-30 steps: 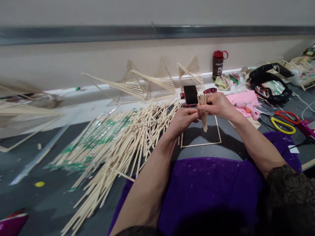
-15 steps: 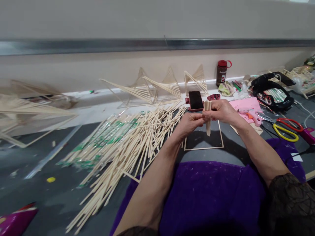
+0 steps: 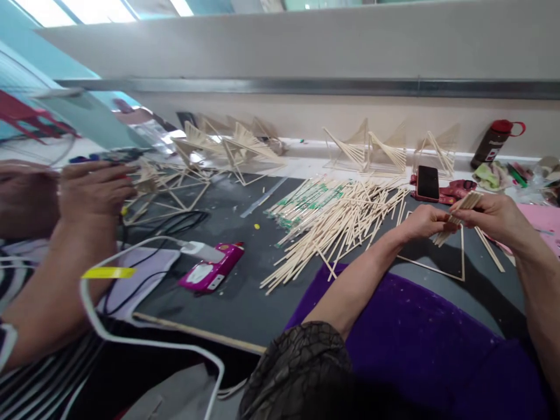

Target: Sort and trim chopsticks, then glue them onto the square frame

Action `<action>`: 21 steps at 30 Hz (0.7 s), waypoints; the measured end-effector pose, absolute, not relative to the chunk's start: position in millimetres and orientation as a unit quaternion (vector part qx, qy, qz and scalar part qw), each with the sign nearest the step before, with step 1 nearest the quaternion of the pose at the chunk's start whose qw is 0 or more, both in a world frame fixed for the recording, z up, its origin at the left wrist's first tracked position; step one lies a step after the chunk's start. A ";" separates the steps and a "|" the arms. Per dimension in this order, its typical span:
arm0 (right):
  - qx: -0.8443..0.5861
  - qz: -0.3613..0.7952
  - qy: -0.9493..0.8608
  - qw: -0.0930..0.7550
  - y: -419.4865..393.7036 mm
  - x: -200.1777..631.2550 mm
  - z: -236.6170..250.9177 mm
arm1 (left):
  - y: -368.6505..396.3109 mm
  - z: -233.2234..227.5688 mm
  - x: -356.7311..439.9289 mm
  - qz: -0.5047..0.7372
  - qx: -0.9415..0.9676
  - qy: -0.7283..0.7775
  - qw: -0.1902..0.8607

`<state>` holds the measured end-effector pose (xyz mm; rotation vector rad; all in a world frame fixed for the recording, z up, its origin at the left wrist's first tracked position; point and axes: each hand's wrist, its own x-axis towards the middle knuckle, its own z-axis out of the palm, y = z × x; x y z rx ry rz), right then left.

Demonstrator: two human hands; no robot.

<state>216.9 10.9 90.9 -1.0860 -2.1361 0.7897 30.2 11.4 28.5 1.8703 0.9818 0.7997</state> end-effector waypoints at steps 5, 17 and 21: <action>-0.389 0.299 -0.800 0.345 3.7 212.9 95.7 | 4.8 39.7 30.3 0.316 0.761 0.390 0.411; -0.426 0.305 -0.758 0.389 -5.9 220.6 109.5 | 4.7 76.4 -161.8 0.136 0.597 0.788 0.056; -0.438 0.297 -0.763 0.371 -6.2 217.1 107.0 | 0.4 51.5 -226.4 0.060 0.500 0.864 0.030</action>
